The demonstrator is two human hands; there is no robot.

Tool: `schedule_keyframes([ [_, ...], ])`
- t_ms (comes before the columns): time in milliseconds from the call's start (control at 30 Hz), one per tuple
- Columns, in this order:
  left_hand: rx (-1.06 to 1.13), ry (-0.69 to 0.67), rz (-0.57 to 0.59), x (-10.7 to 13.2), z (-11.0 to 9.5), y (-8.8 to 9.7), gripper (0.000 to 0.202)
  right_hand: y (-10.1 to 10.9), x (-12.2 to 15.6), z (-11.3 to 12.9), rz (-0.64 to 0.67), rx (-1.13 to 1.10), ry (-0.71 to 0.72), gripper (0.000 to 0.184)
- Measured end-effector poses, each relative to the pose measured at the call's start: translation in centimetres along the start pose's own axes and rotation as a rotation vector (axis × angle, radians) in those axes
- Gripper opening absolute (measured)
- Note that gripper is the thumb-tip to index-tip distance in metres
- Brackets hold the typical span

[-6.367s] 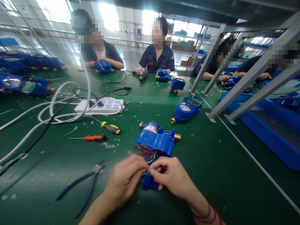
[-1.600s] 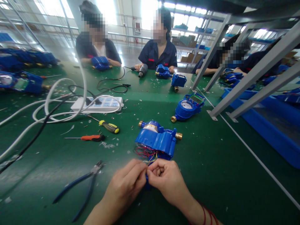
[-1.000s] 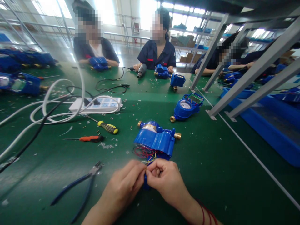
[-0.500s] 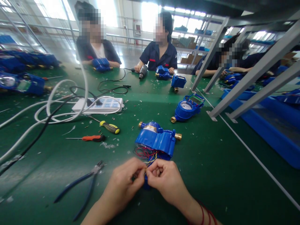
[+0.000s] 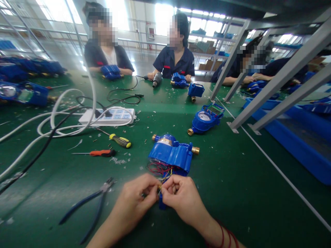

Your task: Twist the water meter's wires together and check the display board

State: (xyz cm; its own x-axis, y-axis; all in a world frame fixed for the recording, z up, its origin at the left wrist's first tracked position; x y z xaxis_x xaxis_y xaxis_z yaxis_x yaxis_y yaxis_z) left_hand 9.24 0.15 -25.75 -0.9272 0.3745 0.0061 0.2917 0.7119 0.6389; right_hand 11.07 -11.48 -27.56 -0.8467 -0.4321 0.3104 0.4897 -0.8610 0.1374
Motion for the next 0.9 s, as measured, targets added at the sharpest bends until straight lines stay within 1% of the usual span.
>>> schedule_keyframes([
  [100,0.035,0.013,0.02,0.0,0.1,0.0,0.015,0.1,0.1,0.0,-0.007,-0.009,-0.012,0.005],
  [267,0.129,0.072,0.073,0.0,0.4,0.0,0.017,0.5,-0.1,0.0,-0.02,-0.063,-0.008,0.005],
  [367,0.093,0.081,0.089,-0.1,0.5,0.1,0.017,0.7,-0.3,-0.4,-0.016,-0.091,-0.001,0.003],
  [467,0.055,0.062,0.12,-0.2,0.3,0.0,0.015,0.6,-0.5,-0.8,-0.004,-0.116,0.0,0.004],
  [567,0.067,0.046,0.115,-0.2,0.2,-0.1,0.015,0.4,-0.4,-1.1,0.008,-0.141,-0.001,0.005],
  [700,0.096,0.094,0.093,-0.1,0.4,-0.2,0.02,0.3,-0.4,-0.9,0.032,-0.143,0.003,0.006],
  [800,0.066,0.125,0.075,0.0,0.6,-0.4,0.023,0.3,-0.3,-0.5,0.04,-0.083,0.016,0.004],
  [900,0.009,0.119,0.061,0.1,0.5,-0.4,0.024,0.4,-0.2,0.1,0.033,0.023,0.061,0.004],
])
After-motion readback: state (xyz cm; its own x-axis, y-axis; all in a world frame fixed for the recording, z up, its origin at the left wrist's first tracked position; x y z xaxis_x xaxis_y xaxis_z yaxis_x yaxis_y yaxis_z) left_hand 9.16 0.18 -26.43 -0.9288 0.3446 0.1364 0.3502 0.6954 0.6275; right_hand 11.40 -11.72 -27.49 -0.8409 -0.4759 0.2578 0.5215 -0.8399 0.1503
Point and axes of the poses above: each hand's wrist, its own x-axis away from the middle knuckle, its own y-axis out of the back of the hand, z = x × y, the point moved 8 cm from there along -x, towards the middle knuckle, and after that the axes turned 10 degrees about z, right-handed, at the moved point
